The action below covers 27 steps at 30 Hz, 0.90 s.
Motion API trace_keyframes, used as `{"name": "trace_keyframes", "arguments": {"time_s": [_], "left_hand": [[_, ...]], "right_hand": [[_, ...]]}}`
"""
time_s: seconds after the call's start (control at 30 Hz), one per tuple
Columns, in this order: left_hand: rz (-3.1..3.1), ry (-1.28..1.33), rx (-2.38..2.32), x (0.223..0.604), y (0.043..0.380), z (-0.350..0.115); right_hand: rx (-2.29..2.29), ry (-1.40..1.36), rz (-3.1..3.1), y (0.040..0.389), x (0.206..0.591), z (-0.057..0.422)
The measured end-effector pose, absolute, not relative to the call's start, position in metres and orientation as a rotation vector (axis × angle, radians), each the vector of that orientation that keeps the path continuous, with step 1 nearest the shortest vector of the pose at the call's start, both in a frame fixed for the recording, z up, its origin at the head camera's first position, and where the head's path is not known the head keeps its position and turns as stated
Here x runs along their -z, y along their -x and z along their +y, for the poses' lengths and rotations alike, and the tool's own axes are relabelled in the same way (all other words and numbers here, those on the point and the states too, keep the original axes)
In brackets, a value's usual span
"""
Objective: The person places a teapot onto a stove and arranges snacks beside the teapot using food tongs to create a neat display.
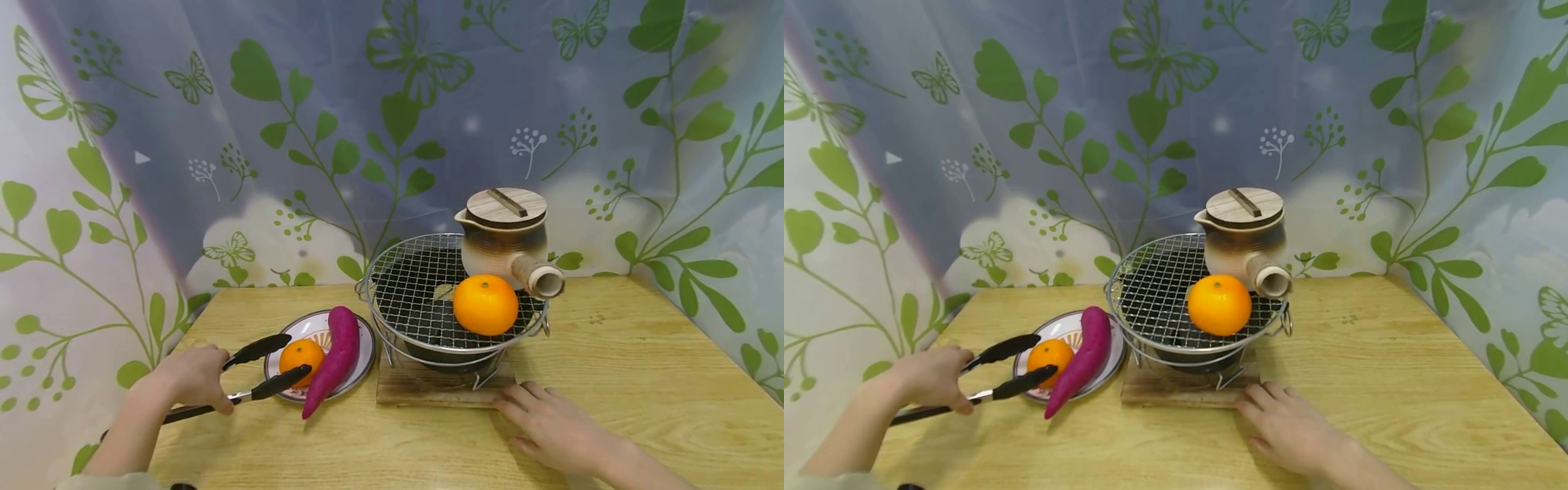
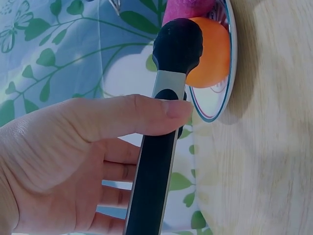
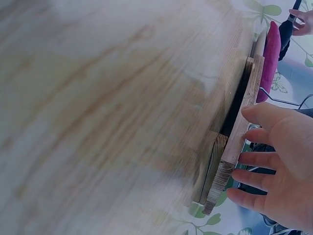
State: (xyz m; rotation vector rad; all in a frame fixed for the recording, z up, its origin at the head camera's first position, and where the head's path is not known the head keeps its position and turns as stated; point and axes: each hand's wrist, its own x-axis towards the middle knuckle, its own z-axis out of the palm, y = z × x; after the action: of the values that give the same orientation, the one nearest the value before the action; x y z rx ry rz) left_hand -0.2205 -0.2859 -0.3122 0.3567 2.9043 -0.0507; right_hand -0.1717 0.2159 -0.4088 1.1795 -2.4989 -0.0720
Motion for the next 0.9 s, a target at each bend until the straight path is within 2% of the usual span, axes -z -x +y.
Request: {"name": "trace_keyframes", "arguments": {"time_s": [0.9], "left_hand": [[2.951, -0.343, 0.12, 0.328, 0.223, -0.274]], "right_hand": [[0.085, -1.18, -2.499, 0.172, 0.41, 0.216]]}}
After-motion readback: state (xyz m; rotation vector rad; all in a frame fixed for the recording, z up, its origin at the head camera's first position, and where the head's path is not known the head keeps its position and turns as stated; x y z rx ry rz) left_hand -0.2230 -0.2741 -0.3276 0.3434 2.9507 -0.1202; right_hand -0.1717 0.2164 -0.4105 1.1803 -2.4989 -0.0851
